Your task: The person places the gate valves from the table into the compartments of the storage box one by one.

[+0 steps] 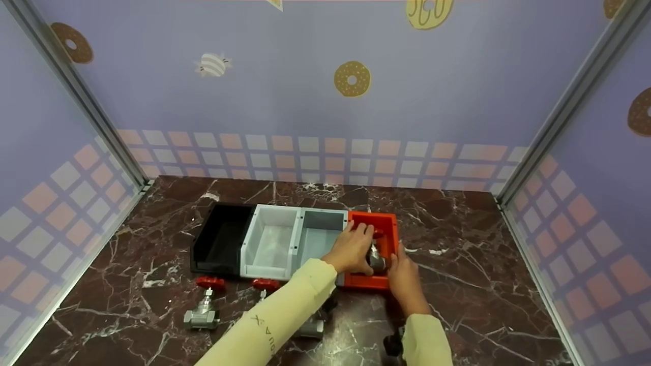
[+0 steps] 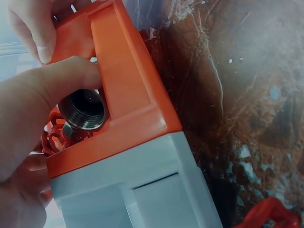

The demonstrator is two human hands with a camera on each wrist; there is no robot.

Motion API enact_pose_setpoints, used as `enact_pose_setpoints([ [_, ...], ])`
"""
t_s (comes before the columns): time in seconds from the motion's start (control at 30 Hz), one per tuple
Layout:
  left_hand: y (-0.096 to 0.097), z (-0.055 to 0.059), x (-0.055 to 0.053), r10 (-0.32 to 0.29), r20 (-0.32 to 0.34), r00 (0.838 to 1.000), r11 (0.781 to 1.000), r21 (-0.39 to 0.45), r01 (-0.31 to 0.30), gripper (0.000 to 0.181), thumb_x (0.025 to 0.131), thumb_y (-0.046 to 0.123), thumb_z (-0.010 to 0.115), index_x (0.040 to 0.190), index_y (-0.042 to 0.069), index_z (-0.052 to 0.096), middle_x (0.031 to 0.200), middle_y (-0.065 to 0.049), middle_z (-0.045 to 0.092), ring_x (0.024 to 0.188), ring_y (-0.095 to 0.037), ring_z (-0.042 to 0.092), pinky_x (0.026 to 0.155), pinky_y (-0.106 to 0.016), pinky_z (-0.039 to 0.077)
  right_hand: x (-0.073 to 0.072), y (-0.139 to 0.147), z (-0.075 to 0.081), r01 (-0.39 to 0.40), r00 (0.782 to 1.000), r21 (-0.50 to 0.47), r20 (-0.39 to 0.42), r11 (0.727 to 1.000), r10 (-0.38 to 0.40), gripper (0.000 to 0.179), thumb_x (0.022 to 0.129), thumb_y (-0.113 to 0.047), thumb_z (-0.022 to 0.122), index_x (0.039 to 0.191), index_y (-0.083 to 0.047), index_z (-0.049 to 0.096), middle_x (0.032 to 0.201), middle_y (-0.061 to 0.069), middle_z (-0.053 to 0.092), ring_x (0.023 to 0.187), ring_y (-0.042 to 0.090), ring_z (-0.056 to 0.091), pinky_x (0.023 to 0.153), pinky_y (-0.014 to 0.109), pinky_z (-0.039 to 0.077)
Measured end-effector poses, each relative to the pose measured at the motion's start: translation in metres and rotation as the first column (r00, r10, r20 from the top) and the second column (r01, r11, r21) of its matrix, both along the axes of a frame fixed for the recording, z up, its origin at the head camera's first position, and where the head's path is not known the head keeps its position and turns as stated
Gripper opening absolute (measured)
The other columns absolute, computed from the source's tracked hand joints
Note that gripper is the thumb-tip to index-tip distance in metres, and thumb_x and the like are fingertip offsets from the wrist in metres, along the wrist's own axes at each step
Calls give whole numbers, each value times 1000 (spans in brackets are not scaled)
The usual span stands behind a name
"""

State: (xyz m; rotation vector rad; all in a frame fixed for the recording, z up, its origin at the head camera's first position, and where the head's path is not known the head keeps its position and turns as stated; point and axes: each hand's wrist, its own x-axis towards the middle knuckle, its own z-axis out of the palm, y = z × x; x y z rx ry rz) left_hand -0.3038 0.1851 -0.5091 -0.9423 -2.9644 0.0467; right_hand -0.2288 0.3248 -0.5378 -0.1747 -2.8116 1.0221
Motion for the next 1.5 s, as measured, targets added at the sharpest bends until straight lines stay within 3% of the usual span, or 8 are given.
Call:
enact_pose_setpoints([
  [0.5, 1, 1, -1, 37, 64, 997, 999, -20, -36, 90, 67, 49, 79, 141, 15, 42, 129, 1, 56, 118, -14, 57, 119, -47, 20, 0, 2, -3, -3, 999, -3, -32, 1000, 3, 35, 103, -13, 39, 136, 0, 44, 110, 31, 63, 94, 41, 62, 83, 58, 47],
  [0.83, 1, 1, 2, 50, 7, 999, 995, -83, -49, 76, 74, 43, 75, 138, 16, 44, 126, 2, 57, 118, -14, 57, 119, -48, 21, 1, 1, -4, 4, 1000, -25, -8, 1000, -4, 37, 103, -12, 40, 139, 0, 42, 110, 32, 63, 89, 38, 63, 80, 55, 49],
  [1.1, 1, -4, 4, 36, -45, 998, 993, -110, -41, 73, 80, 41, 71, 143, 16, 41, 131, 1, 55, 122, -14, 55, 119, -48, 22, 1, 2, -4, 2, 1000, -16, -6, 1000, -2, 41, 104, -13, 38, 142, 2, 39, 114, 33, 61, 98, 42, 62, 87, 58, 47],
  [1.33, 0, -9, 6, 52, -95, 994, 992, -108, -63, 78, 76, 46, 75, 142, 17, 43, 129, 3, 57, 117, -12, 58, 118, -47, 23, 0, 0, -2, -5, 999, -17, 35, 1000, 6, 45, 104, -13, 37, 145, 3, 34, 128, 34, 54, 112, 45, 58, 95, 60, 44],
  [1.5, 1, -10, 7, 60, -109, 992, 991, -109, -72, 70, 82, 43, 71, 141, 17, 44, 128, 3, 57, 116, -13, 58, 118, -46, 23, -1, -1, 0, 5, 999, -31, 51, 1000, -3, 44, 104, -15, 36, 146, 1, 33, 129, 33, 54, 112, 43, 57, 96, 59, 43],
])
